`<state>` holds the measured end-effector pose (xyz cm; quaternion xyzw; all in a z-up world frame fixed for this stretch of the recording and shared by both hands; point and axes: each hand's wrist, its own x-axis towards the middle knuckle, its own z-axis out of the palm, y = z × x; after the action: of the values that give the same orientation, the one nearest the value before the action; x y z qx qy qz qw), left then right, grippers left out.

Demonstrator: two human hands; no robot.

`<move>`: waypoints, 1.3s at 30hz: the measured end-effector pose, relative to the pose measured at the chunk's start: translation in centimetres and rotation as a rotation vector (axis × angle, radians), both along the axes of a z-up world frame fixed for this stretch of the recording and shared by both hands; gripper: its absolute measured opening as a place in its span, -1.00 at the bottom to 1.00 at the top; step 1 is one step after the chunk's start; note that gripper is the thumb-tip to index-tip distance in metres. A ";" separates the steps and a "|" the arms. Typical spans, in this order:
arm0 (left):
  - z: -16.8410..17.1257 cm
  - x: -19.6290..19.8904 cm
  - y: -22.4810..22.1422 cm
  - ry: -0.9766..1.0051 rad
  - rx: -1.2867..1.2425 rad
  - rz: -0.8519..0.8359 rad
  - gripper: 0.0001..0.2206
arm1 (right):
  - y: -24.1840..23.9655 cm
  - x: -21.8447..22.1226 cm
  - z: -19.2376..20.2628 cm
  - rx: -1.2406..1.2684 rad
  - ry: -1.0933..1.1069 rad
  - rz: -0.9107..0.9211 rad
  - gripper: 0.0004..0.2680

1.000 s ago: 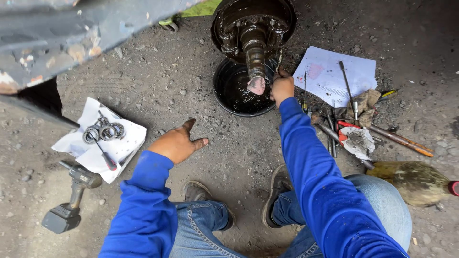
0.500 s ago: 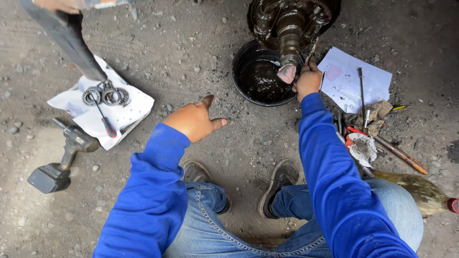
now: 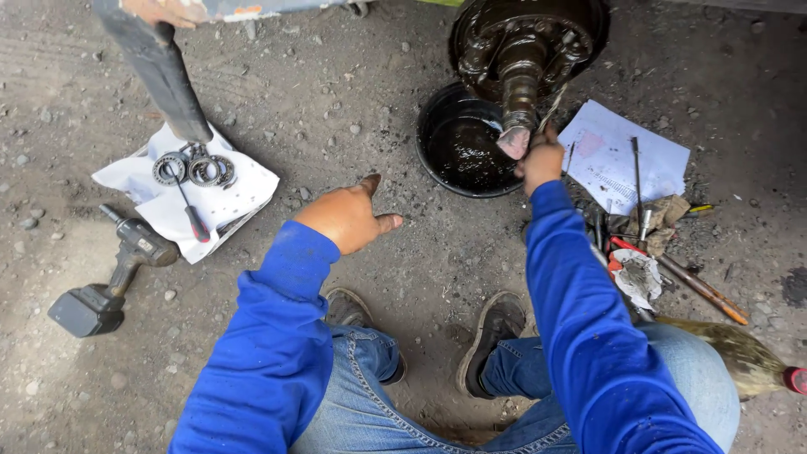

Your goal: Cleaning grease and debris from a wheel axle spindle and hub assembly using a rag and screwdriver

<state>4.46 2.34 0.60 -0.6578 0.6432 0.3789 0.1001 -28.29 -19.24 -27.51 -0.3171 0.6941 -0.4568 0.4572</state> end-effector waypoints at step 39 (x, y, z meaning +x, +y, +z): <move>-0.3 -0.4 -0.9 0.008 -0.008 -0.037 -0.30 | -3.2 -1.7 9.7 -0.108 1.385 0.716 -0.74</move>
<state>4.10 1.46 0.32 -0.6447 0.6572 0.3770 0.1017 -29.95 -22.49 -17.85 -0.7565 0.6535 -0.0124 0.0232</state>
